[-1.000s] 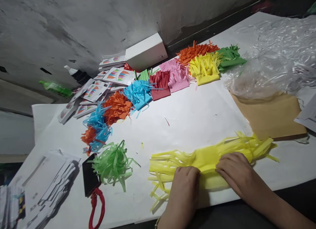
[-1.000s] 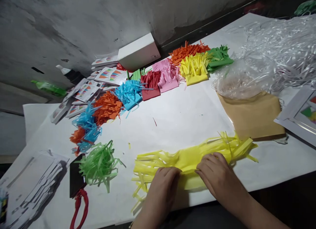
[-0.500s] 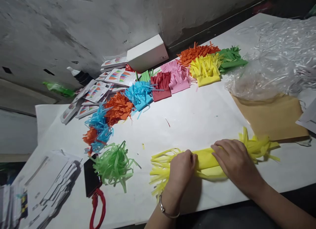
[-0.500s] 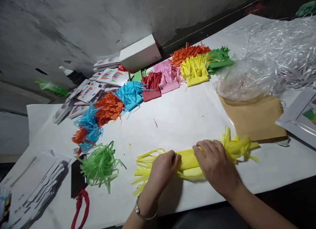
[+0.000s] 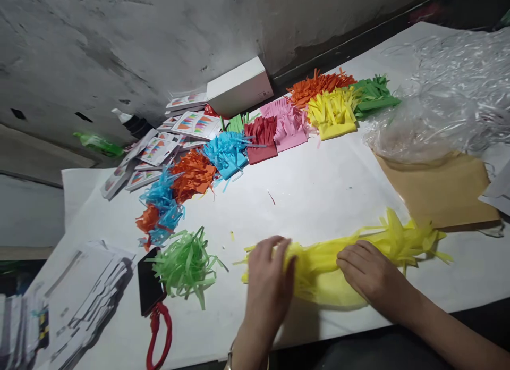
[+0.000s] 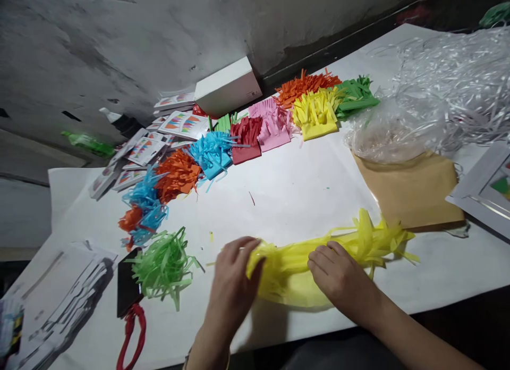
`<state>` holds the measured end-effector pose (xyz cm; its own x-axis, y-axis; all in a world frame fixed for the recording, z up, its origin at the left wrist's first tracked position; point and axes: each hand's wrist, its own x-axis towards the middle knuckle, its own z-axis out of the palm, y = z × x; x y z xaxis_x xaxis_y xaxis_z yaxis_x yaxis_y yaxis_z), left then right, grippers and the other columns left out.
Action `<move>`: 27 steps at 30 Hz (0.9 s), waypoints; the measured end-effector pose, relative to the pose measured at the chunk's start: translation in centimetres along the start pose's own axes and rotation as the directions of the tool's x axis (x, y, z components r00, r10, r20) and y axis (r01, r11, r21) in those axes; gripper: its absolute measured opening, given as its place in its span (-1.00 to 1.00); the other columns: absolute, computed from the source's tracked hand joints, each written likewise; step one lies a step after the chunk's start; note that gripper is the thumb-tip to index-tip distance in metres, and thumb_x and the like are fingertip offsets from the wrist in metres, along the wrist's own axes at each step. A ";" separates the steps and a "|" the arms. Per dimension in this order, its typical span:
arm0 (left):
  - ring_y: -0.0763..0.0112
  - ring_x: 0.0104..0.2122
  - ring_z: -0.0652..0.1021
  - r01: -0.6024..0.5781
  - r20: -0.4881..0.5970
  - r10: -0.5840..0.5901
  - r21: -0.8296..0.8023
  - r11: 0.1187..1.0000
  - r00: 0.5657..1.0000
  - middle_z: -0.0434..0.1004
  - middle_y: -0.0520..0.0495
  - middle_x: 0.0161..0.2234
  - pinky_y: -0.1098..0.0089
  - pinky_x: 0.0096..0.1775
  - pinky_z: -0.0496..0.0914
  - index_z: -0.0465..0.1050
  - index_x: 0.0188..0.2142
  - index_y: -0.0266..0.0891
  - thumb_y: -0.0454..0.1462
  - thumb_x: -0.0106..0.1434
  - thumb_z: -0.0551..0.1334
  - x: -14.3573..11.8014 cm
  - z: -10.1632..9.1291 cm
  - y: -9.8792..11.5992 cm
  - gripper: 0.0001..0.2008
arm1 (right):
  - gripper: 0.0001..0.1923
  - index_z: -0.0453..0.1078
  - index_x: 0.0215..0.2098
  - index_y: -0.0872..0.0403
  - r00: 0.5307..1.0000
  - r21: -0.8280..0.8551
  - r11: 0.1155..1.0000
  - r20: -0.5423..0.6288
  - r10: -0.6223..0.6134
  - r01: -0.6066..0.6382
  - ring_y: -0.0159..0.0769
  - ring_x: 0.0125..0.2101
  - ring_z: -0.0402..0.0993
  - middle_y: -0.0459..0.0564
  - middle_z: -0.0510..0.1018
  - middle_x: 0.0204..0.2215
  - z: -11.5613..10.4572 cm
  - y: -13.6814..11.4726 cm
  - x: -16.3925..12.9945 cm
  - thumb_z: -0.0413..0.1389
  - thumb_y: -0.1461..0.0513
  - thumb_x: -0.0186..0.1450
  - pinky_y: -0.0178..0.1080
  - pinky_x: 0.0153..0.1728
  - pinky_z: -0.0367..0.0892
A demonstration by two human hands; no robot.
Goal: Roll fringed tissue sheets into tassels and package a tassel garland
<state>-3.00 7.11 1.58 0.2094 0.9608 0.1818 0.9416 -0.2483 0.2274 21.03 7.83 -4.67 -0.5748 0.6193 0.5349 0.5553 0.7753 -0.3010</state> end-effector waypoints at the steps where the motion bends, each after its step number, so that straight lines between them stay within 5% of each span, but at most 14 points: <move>1: 0.07 -0.06 0.49 -0.122 -0.026 0.122 -0.021 0.992 0.992 0.56 -0.20 -0.03 0.10 0.00 0.31 0.44 0.02 -0.22 -0.34 0.33 0.28 -0.2 0.4 0.8 -0.74 | -0.78 0.47 -0.16 0.21 1.000 0.012 1.000 -0.009 0.010 -0.010 -0.17 -0.18 0.48 0.09 0.59 -0.26 -0.2 -0.1 0.1 -0.02 0.46 0.44 -0.04 0.00 0.32; 3: 0.13 -0.13 0.50 -0.270 0.016 0.271 -0.037 0.962 0.963 0.59 -0.10 -0.11 0.11 -0.01 0.29 0.46 -0.06 -0.18 -0.37 0.30 0.32 -0.5 1.7 2.3 -0.78 | -0.81 0.45 -0.14 0.21 0.999 0.041 0.999 -0.026 0.020 -0.019 -0.18 -0.18 0.47 0.09 0.59 -0.25 -0.4 -0.3 0.4 0.00 0.44 0.44 -0.05 0.01 0.32; 6: 0.25 -0.27 0.47 -0.308 0.045 0.308 -0.022 0.951 0.950 0.58 0.00 -0.29 0.16 -0.08 0.25 0.45 -0.24 -0.18 -0.47 0.31 0.26 -0.6 3.3 3.1 -0.85 | -0.81 0.45 -0.08 0.23 1.000 0.022 1.000 -0.019 0.016 -0.016 -0.14 -0.15 0.47 0.12 0.60 -0.20 -0.6 -0.6 0.5 0.00 0.38 0.47 -0.02 0.04 0.29; 12: 0.29 -0.23 0.49 -0.358 -0.014 0.358 -0.096 0.929 0.934 0.61 0.03 -0.26 0.17 -0.01 0.17 0.48 -0.13 -0.16 -0.36 0.47 0.15 -2.1 4.3 1.3 -0.86 | -0.64 0.50 -0.10 0.24 1.000 -0.048 0.999 0.012 0.002 -0.001 -0.11 -0.09 0.46 0.13 0.61 -0.21 -0.3 0.1 -0.8 -0.15 0.43 0.50 -0.01 0.14 0.20; 16: 0.26 -0.17 0.50 -0.274 -0.025 0.273 -0.132 0.953 0.962 0.63 0.01 -0.20 0.17 0.01 0.17 0.49 -0.11 -0.13 -0.32 0.48 0.15 -2.8 4.5 0.9 -0.86 | -0.71 0.49 -0.10 0.16 0.997 -0.029 0.997 0.015 0.077 -0.077 -0.11 -0.05 0.45 0.09 0.61 -0.16 -0.6 0.5 -1.8 -0.09 0.33 0.53 0.01 0.17 0.17; 21: 0.26 -0.28 0.49 -0.048 0.105 0.055 -0.065 0.997 0.993 0.57 0.00 -0.34 0.17 -0.10 0.23 0.45 -0.38 -0.18 -0.37 0.43 0.17 -1.2 4.2 1.3 -0.78 | -0.67 0.42 -0.34 0.06 0.953 -0.120 0.946 -0.005 0.303 -0.301 -0.14 -0.13 0.47 0.02 0.57 -0.26 -0.4 -0.3 -0.7 -0.09 0.29 0.53 0.08 0.15 0.13; 27: 0.20 -0.31 0.51 0.015 0.167 -0.029 0.084 0.996 0.986 0.57 -0.02 -0.42 0.11 -0.13 0.24 0.48 -0.46 -0.18 -0.34 0.36 0.27 0.5 4.3 1.8 -0.77 | -0.80 0.43 -0.28 0.11 0.908 -0.242 0.878 -0.045 0.416 -0.414 -0.02 -0.17 0.45 0.13 0.54 -0.27 -0.2 -0.5 0.7 0.00 0.31 0.46 0.17 0.07 0.15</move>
<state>-0.07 7.66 -2.08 0.2229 0.9748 0.0128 0.9635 -0.2223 0.1490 20.48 7.83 -3.94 -0.2641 0.8794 0.3962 0.8707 0.3940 -0.2942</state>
